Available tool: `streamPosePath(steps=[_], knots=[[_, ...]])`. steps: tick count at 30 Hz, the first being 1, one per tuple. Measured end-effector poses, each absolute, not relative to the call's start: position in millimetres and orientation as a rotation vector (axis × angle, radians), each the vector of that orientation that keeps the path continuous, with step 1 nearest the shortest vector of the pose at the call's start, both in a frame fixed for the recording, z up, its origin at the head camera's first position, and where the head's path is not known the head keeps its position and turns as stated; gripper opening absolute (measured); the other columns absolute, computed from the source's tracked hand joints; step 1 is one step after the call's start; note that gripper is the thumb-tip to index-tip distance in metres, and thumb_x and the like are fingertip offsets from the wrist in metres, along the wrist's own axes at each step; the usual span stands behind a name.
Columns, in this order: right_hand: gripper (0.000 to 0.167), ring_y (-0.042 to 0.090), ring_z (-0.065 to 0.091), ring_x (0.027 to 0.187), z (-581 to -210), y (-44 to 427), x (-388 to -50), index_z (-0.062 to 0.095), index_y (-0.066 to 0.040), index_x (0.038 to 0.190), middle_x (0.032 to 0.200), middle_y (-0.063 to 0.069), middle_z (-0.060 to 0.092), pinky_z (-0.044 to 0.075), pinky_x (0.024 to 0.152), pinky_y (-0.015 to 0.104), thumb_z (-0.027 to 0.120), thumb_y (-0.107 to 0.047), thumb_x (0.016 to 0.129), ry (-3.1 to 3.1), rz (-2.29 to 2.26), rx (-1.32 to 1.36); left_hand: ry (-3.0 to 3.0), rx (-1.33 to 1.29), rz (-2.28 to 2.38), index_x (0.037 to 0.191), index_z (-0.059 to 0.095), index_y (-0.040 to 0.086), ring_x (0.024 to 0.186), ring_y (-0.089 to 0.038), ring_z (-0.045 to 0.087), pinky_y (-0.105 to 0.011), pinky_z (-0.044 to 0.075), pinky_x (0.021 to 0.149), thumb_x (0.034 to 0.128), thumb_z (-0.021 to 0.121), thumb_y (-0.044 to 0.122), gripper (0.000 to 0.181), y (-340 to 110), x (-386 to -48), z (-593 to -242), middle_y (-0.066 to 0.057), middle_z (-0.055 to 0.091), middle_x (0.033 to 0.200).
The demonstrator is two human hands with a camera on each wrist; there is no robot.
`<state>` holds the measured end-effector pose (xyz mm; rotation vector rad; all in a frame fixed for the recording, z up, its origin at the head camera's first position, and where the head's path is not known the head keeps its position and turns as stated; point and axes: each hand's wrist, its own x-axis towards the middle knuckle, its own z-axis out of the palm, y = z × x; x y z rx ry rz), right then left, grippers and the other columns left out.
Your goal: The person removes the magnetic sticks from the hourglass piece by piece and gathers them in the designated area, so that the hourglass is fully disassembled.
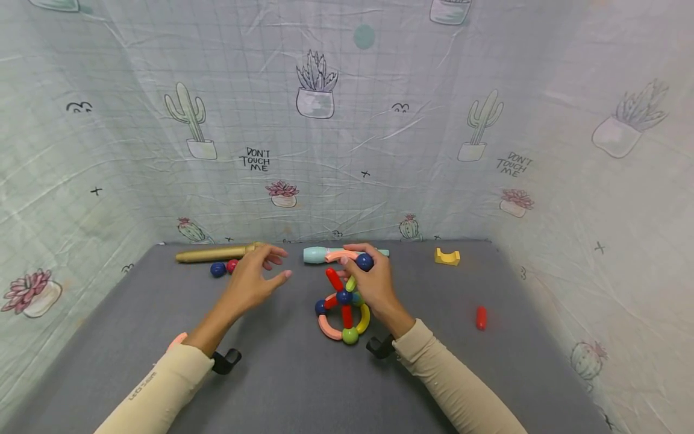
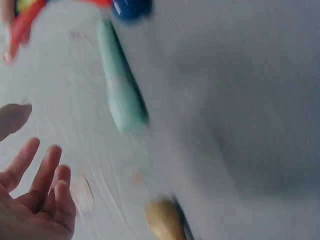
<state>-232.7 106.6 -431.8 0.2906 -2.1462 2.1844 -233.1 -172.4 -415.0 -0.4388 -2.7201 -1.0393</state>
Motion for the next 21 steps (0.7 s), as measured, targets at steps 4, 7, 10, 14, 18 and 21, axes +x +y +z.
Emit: streamPosePath(steps=[4, 7, 10, 14, 18, 21], knots=[[0.03, 0.026, 0.082, 0.085, -432.3, 106.9, -233.3, 0.069, -0.013, 0.131, 0.113, 0.023, 0.077, 0.066, 0.08, 0.04, 0.073, -0.015, 0.101, -2.131, 2.186, 0.319, -2.718, -0.507, -1.263, 0.135, 0.065, 0.016, 0.111, -0.034, 0.068, -0.051, 0.057, 0.092, 0.0962, 0.081, 0.028, 0.044, -140.6, -223.3, -420.2, -0.011, 0.074, 0.124], [0.029, 0.023, 0.081, 0.084, -432.9, 107.8, -234.3, 0.069, -0.013, 0.131, 0.113, 0.029, 0.075, 0.066, 0.079, 0.039, 0.072, -0.014, 0.102, -2.134, 2.194, 0.347, -2.697, -0.552, -1.409, 0.14, 0.061, 0.017, 0.113, -0.035, 0.069, -0.044, 0.058, 0.088, 0.0974, 0.08, 0.032, 0.049, -122.3, -219.5, -424.8, -0.011, 0.073, 0.128], [0.03, 0.021, 0.08, 0.084, -432.7, 109.1, -235.3, 0.067, -0.012, 0.133, 0.117, 0.034, 0.072, 0.066, 0.08, 0.037, 0.07, -0.014, 0.103, -2.152, 2.202, 0.377, -2.657, -0.551, -1.465, 0.144, 0.059, 0.02, 0.11, -0.028, 0.07, -0.036, 0.057, 0.083, 0.0999, 0.076, 0.035, 0.049, -108.9, -220.4, -426.4, -0.007, 0.075, 0.126], [0.031, 0.027, 0.08, 0.087, -431.2, 110.5, -236.5, 0.065, -0.01, 0.135, 0.119, 0.031, 0.072, 0.066, 0.083, 0.038, 0.068, -0.014, 0.105, -2.182, 2.188, 0.416, -2.559, -0.531, -1.504, 0.14, 0.063, 0.023, 0.102, -0.021, 0.07, -0.037, 0.057, 0.08, 0.1031, 0.072, 0.034, 0.039, -97.2, -228.0, -423.2, -0.005, 0.077, 0.118], [0.032, 0.044, 0.076, 0.096, -430.3, 112.3, -237.6, 0.064, -0.008, 0.136, 0.119, 0.027, 0.071, 0.065, 0.086, 0.043, 0.067, -0.013, 0.105, -2.214, 2.176, 0.434, -2.489, -0.55, -1.527, 0.133, 0.069, 0.019, 0.097, -0.021, 0.07, -0.043, 0.059, 0.085, 0.104, 0.071, 0.029, 0.031, -89.8, -235.9, -417.8, -0.006, 0.077, 0.112], [0.032, 0.037, 0.077, 0.094, -430.2, 114.6, -236.7, 0.063, -0.01, 0.137, 0.119, 0.024, 0.071, 0.064, 0.09, 0.05, 0.067, -0.012, 0.105, -2.235, 2.15, 0.45, -2.474, -0.546, -1.527, 0.129, 0.072, 0.017, 0.094, -0.021, 0.07, -0.046, 0.059, 0.088, 0.1038, 0.072, 0.026, 0.027, -86.3, -238.1, -414.3, -0.007, 0.077, 0.108]])
